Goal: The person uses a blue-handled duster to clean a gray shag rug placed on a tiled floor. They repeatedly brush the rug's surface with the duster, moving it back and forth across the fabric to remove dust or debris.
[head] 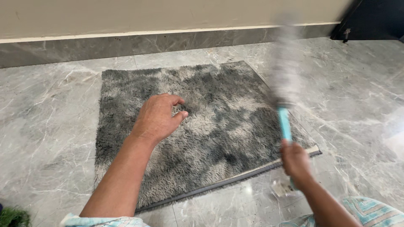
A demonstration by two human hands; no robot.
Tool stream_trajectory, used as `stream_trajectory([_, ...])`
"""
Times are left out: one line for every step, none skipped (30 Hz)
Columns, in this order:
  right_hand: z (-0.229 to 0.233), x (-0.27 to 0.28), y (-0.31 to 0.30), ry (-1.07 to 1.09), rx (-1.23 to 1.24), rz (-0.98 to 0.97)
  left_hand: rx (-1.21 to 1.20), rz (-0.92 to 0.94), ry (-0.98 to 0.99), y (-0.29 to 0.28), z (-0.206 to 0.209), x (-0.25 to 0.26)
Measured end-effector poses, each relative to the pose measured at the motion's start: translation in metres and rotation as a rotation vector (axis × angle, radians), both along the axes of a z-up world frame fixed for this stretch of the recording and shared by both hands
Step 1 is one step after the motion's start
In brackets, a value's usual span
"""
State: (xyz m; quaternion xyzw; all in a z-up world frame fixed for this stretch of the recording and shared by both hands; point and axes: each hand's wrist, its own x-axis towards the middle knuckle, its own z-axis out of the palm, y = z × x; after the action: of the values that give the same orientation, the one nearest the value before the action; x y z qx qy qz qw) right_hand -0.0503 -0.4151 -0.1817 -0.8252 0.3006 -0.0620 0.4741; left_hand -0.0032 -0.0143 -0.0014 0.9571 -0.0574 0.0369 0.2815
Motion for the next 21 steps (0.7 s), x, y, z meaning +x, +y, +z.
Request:
stream_trajectory([0.002, 0.004, 0.019, -0.046, 0.001, 0.153, -0.013, 0.001, -0.004, 0.001, -0.001, 0.0])
stream_trajectory([0.004, 0.005, 0.036, -0.087, 0.005, 0.303, 0.006, -0.003, -0.019, 0.002, -0.002, 0.0])
stream_trajectory([0.007, 0.0, 0.051, 0.034, 0.1, 0.331, 0.024, -0.008, -0.034, 0.004, -0.003, 0.001])
stream_trajectory([0.008, -0.008, 0.07, 0.156, 0.194, 0.356, 0.042, -0.014, -0.05, 0.005, -0.004, 0.002])
stream_trajectory([0.01, -0.016, 0.088, 0.236, -0.109, 0.57, 0.042, -0.012, -0.038, 0.004, -0.005, 0.003])
stream_trajectory([0.011, -0.022, 0.104, 0.311, -0.419, 0.778, 0.041, -0.01, -0.028, 0.003, -0.006, 0.004])
stream_trajectory([0.013, -0.025, 0.112, 0.382, -0.736, 0.978, 0.04, -0.007, -0.017, 0.002, -0.006, 0.004])
stream_trajectory([0.016, -0.026, 0.113, 0.324, -0.755, 0.979, 0.041, -0.005, -0.002, 0.002, -0.007, 0.006])
stream_trajectory([0.016, -0.026, 0.111, 0.266, -0.773, 0.98, 0.043, -0.003, 0.013, 0.001, -0.007, 0.007])
stream_trajectory([0.013, -0.025, 0.106, 0.21, -0.792, 0.98, 0.042, -0.001, 0.028, 0.001, -0.007, 0.008])
stream_trajectory([0.008, -0.021, 0.097, 0.252, -0.701, 0.878, 0.047, -0.017, 0.012, 0.001, -0.007, 0.008])
stream_trajectory([0.003, -0.015, 0.085, 0.287, -0.613, 0.775, 0.05, -0.03, -0.007, 0.003, -0.007, 0.008])
stream_trajectory([-0.004, -0.01, 0.072, 0.32, -0.525, 0.671, 0.054, -0.044, -0.026, 0.004, -0.006, 0.008])
stream_trajectory([-0.014, -0.006, 0.06, 0.32, -0.524, 0.574, 0.047, -0.031, -0.022, 0.005, -0.006, 0.008])
stream_trajectory([-0.025, -0.003, 0.049, 0.319, -0.522, 0.478, 0.04, -0.018, -0.017, 0.004, -0.006, 0.007])
stream_trajectory([-0.036, 0.001, 0.036, 0.317, -0.518, 0.382, 0.034, -0.004, -0.014, 0.004, -0.006, 0.006])
stream_trajectory([-0.04, 0.009, 0.019, 0.273, -0.348, 0.307, 0.042, -0.007, -0.013, 0.005, -0.005, 0.005])
stream_trajectory([-0.044, 0.016, 0.006, 0.229, -0.181, 0.231, 0.047, -0.011, -0.012, 0.005, -0.003, 0.004])
stream_trajectory([-0.045, 0.018, -0.005, 0.327, -0.166, 0.106, 0.053, -0.016, -0.011, 0.005, -0.002, 0.004])
stream_trajectory([-0.042, 0.019, -0.019, 0.423, -0.152, -0.018, 0.047, -0.009, 0.006, 0.004, -0.001, 0.004])
stream_trajectory([-0.039, 0.019, -0.029, 0.358, -0.016, -0.09, 0.041, -0.002, 0.023, 0.003, 0.0, 0.004])
